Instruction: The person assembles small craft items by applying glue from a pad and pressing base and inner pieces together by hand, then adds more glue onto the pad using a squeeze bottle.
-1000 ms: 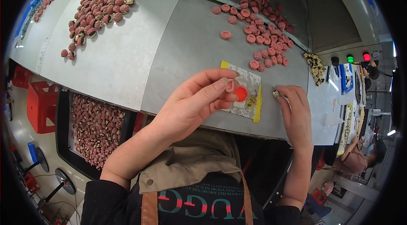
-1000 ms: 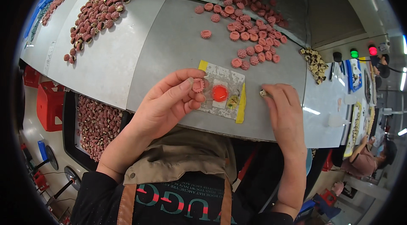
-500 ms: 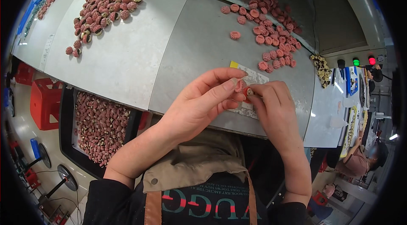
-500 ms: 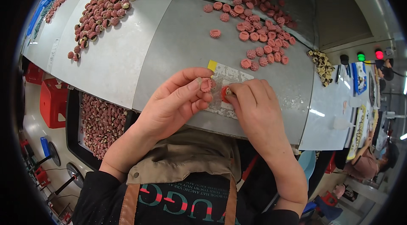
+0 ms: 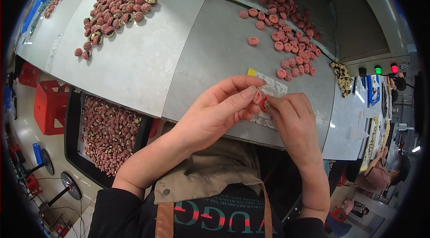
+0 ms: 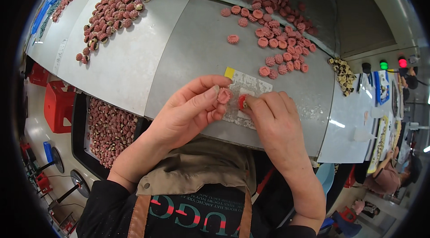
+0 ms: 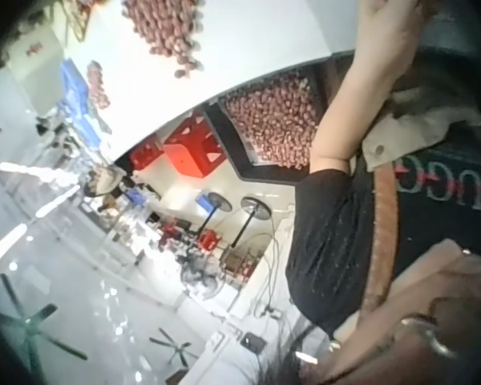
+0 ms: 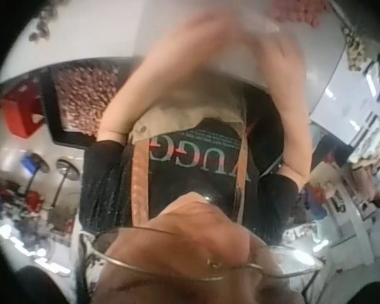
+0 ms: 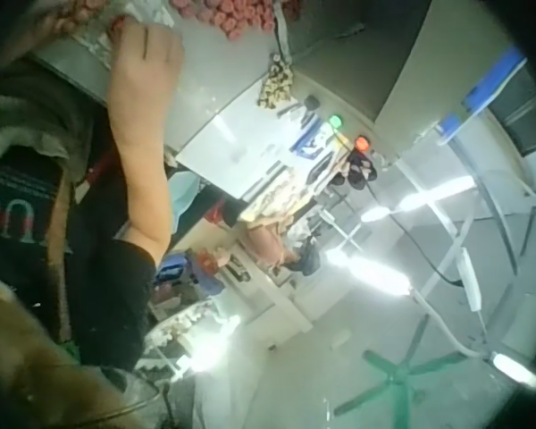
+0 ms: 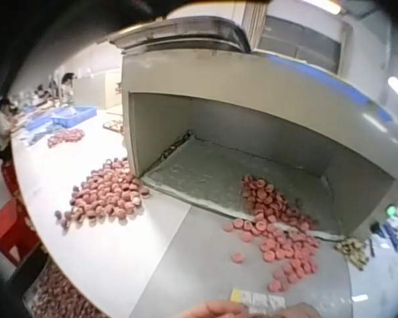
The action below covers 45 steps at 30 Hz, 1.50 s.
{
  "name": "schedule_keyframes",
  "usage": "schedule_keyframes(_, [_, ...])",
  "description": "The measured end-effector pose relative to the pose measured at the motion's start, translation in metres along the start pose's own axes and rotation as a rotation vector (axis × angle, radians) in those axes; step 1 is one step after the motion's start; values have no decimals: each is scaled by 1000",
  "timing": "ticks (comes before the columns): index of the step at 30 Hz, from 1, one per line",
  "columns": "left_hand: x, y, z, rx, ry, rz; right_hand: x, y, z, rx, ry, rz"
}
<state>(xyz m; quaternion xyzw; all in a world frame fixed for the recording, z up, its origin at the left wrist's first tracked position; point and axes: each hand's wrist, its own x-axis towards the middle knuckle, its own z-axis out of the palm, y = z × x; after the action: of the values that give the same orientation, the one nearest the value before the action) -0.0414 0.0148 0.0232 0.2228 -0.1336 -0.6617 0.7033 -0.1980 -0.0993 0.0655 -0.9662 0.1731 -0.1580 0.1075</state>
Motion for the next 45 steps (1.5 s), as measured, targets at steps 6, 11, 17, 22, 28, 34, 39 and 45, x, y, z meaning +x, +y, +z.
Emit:
schedule_keyframes(6, [-1, 1, 8, 55, 57, -12, -11, 5, -7, 525, -3, 344])
schedule_keyframes(11, [-2, 2, 7, 57, 53, -38, -9, -11, -10, 1098, 108, 554])
schedule_keyframes(17, [1, -4, 7, 96, 40, -6, 7, -14, -10, 785, 121, 283])
schedule_keyframes(22, [0, -3, 10, 200, 65, -10, 7, -8, -7, 476, 163, 27])
schedule_keyframes(28, [1, -3, 14, 253, 98, -66, 2, -9, -2, 401, 209, -30])
schedule_keyframes(34, [-1, -14, 21, 530, 133, 38, -7, -11, 4, 366, 256, -39])
schedule_keyframes(39, [-8, -34, 14, 910, 172, 503, -21, -20, 17, 450, 300, 59])
schedule_keyframes(45, [2, 5, 23, 523, 44, -50, -18, -20, 8, 362, 331, 60])
